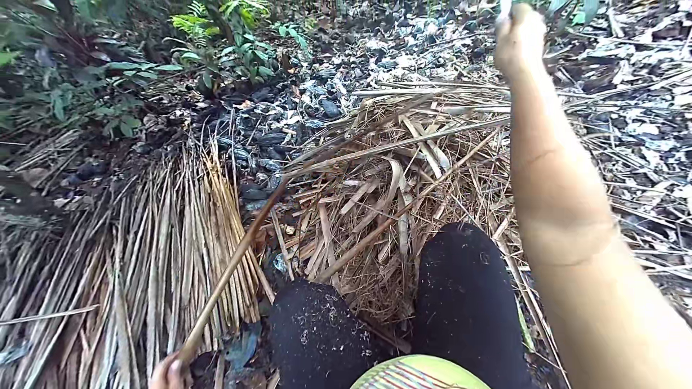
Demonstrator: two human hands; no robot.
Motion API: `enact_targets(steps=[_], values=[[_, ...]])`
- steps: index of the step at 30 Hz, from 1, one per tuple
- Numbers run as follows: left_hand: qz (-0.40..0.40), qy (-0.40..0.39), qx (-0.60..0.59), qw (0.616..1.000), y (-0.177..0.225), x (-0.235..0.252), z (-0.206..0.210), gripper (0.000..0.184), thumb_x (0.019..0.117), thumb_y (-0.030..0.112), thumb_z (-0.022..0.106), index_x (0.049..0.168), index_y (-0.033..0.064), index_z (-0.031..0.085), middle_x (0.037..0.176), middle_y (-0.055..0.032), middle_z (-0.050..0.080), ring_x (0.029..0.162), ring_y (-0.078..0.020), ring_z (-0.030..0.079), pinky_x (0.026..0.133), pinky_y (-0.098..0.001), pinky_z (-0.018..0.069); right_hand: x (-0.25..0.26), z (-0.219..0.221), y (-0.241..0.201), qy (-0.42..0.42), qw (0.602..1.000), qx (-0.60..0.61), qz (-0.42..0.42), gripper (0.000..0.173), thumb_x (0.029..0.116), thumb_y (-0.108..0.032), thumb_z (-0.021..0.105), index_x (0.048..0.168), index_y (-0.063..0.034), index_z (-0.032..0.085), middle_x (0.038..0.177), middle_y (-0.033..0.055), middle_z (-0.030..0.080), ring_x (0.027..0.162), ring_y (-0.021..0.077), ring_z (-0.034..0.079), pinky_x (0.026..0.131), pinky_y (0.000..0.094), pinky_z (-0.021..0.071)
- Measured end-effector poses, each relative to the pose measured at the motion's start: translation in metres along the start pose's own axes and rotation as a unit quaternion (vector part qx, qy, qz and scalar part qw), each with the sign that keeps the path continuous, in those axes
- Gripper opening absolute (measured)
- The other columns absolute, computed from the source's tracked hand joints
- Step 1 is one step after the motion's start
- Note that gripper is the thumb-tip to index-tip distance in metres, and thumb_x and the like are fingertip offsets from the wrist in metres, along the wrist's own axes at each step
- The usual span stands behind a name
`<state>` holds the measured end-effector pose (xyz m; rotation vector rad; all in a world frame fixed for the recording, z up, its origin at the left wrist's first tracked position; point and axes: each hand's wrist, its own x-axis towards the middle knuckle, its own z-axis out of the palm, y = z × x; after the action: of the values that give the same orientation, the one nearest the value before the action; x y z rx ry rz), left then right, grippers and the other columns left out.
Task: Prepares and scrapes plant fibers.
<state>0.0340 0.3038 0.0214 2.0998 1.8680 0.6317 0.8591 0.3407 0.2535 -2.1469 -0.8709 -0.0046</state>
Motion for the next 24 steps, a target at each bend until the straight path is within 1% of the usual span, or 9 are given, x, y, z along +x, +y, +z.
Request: enact_targets(steps=[2, 4, 6, 9, 11, 14, 16, 20, 24], values=[[-0.017, -0.012, -0.055, 0.998, 0.071, 0.025, 0.017, 0.040, 0.1074, 0.015, 0.040, 0.131, -0.0128, 0.057, 0.115, -0.0342, 0.065, 0.102, -0.0430, 0.067, 0.093, -0.0605, 0.0505, -0.042, 0.027, -0.027, -0.054, 0.994, 0.082, -0.044, 0.045, 0.1117, -0.022, 0.032, 0.141, 0.0080, 0.049, 0.130, 0.0321, 0.058, 0.118, 0.0403, 0.060, 0.103, 0.0541, 0.0442], [-0.006, -0.030, -0.118, 0.993, 0.145, 0.048, 0.031, 0.041, 0.1069, 0.017, 0.040, 0.132, -0.0103, 0.058, 0.102, -0.0256, 0.069, 0.080, -0.0281, 0.068, 0.076, -0.0482, 0.0571, -0.098, 0.070, -0.056, -0.167, 0.968, 0.161, -0.100, 0.042, 0.1113, -0.025, 0.039, 0.133, 0.0069, 0.055, 0.113, 0.0260, 0.063, 0.095, 0.0312, 0.064, 0.088, 0.0490, 0.0506], [-0.029, -0.079, -0.200, 0.976, 0.215, 0.062, 0.036, 0.039, 0.1091, 0.016, 0.038, 0.135, -0.0074, 0.054, 0.102, -0.0158, 0.069, 0.075, -0.0138, 0.068, 0.071, -0.0329, 0.0588, -0.154, 0.115, -0.080, -0.281, 0.925, 0.210, -0.144, 0.034, 0.1066, -0.027, 0.054, 0.117, 0.0039, 0.064, 0.094, 0.0162, 0.064, 0.078, 0.0225, 0.060, 0.076, 0.0440, 0.0503], [-0.054, -0.148, -0.305, 0.939, 0.289, 0.074, 0.039, 0.035, 0.1098, 0.011, 0.035, 0.136, -0.0043, 0.052, 0.097, -0.0082, 0.070, 0.069, -0.0080, 0.067, 0.065, -0.0244, 0.0575, -0.206, 0.160, -0.102, -0.408, 0.875, 0.222, -0.141, 0.039, 0.1048, -0.033, 0.058, 0.111, 0.0042, 0.068, 0.090, 0.0174, 0.065, 0.080, 0.0270, 0.060, 0.079, 0.0499, 0.0490], [-0.059, -0.177, -0.348, 0.919, 0.314, 0.078, 0.045, 0.033, 0.1101, 0.009, 0.035, 0.136, -0.0026, 0.053, 0.091, -0.0060, 0.070, 0.065, -0.0084, 0.066, 0.061, -0.0228, 0.0561, -0.218, 0.182, -0.103, -0.438, 0.855, 0.269, -0.074, 0.041, 0.1057, -0.035, 0.056, 0.110, 0.0040, 0.067, 0.084, 0.0138, 0.062, 0.073, 0.0220, 0.056, 0.073, 0.0433, 0.0479], [-0.064, -0.214, -0.395, 0.891, 0.335, 0.082, 0.057, 0.031, 0.1105, 0.007, 0.034, 0.134, -0.0026, 0.052, 0.087, -0.0046, 0.068, 0.064, -0.0084, 0.066, 0.061, -0.0221, 0.0567, -0.225, 0.193, -0.101, -0.438, 0.785, 0.434, 0.062, 0.025, 0.1061, -0.024, 0.056, 0.106, 0.0012, 0.061, 0.062, -0.0046, 0.043, 0.046, 0.0019, 0.035, 0.045, 0.0179, 0.0334], [-0.073, -0.238, -0.405, 0.880, 0.346, 0.084, 0.067, 0.030, 0.1110, 0.008, 0.034, 0.134, -0.0027, 0.051, 0.089, -0.0065, 0.068, 0.067, -0.0097, 0.067, 0.063, -0.0231, 0.0578, -0.226, 0.192, -0.098, -0.415, 0.754, 0.497, 0.115, 0.015, 0.1051, -0.013, 0.056, 0.105, 0.0010, 0.059, 0.063, -0.0045, 0.044, 0.045, 0.0006, 0.035, 0.044, 0.0161, 0.0334], [-0.052, -0.229, -0.353, 0.906, 0.365, 0.101, 0.091, 0.030, 0.1105, 0.012, 0.042, 0.134, -0.0013, 0.055, 0.100, -0.0101, 0.069, 0.078, -0.0109, 0.067, 0.073, -0.0276, 0.0566, -0.226, 0.193, -0.093, -0.376, 0.762, 0.509, 0.137, 0.008, 0.1045, -0.006, 0.054, 0.101, 0.0008, 0.057, 0.062, -0.0037, 0.045, 0.044, 0.0005, 0.036, 0.043, 0.0153, 0.0335], [-0.005, -0.148, -0.310, 0.939, 0.382, 0.124, 0.105, 0.029, 0.1081, 0.020, 0.052, 0.126, -0.0013, 0.060, 0.110, -0.0185, 0.066, 0.095, -0.0240, 0.063, 0.088, -0.0446, 0.0505, -0.242, 0.194, -0.094, -0.409, 0.760, 0.489, 0.128, 0.008, 0.1046, -0.006, 0.054, 0.104, 0.0010, 0.057, 0.062, -0.0038, 0.044, 0.045, 0.0011, 0.035, 0.044, 0.0161, 0.0330]])
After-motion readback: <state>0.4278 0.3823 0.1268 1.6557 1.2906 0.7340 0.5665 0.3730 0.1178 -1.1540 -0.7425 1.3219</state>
